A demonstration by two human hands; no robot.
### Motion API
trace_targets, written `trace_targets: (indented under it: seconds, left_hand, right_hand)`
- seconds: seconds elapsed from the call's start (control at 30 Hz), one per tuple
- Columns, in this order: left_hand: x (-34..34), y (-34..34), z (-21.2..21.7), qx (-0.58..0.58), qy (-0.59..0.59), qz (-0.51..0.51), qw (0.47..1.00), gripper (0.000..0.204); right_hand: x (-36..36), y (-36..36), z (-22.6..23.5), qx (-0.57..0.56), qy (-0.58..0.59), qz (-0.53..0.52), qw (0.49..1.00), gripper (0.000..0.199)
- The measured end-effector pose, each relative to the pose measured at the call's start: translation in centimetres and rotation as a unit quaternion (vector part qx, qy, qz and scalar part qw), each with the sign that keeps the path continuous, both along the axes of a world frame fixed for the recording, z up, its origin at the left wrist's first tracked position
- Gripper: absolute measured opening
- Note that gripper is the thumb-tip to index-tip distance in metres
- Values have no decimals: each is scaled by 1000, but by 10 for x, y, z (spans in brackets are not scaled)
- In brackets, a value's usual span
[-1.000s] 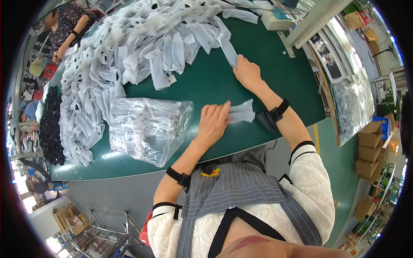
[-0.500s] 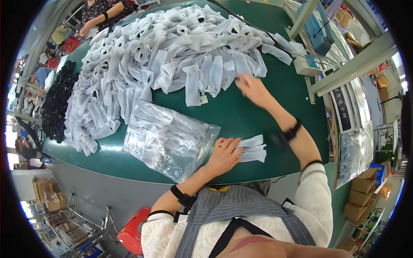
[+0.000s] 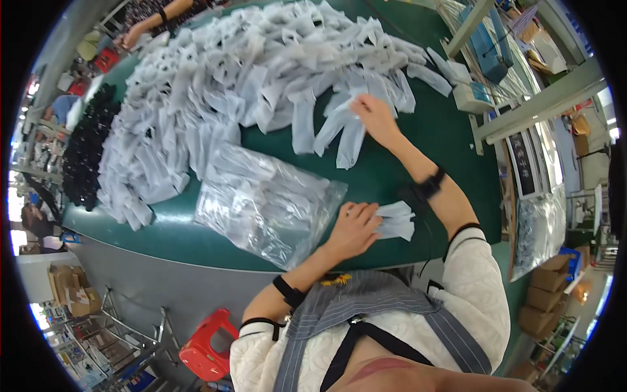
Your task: The person packages items by hand, picking up white foam sleeves, inserting black objects into them, and folding the sleeves. They then place the sleeved objects into a clear plastic bag and set the bag on a scale.
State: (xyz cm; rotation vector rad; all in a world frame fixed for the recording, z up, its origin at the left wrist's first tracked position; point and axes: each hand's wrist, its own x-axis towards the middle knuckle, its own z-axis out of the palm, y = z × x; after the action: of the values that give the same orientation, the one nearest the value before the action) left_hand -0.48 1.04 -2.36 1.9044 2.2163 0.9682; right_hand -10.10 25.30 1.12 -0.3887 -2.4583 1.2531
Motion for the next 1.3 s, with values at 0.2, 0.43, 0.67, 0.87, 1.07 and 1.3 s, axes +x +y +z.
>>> trace_targets:
  seconds: [0.2,0.43,0.67,0.87,1.07,1.3]
  left_hand:
    - [-2,2,6,9,-27,-78,997,48]
    - [16,4,20,-49,-53,-93,993,60]
    - [12,7,51,-40,72,-66,994,60]
    - [6,7,22,-40,-3,-105,994,59]
    - [11,11,20,-53,-85,-65,993,65]
    - [10,-1,50,-71,30,-61,995,69]
  right_hand:
    - [194,-28,-17,-268,-42,-201,941,19]
    - [251,-46,20,139,-53,-169,974,30]
    - [238,-36,12,71,-204,92,972,37]
    - [243,-28,40,-35,-248,92,964,35]
    - [217,-17,14,336,-130,-72,930,34]
    - [206,-17,1,119,-85,191,971,43]
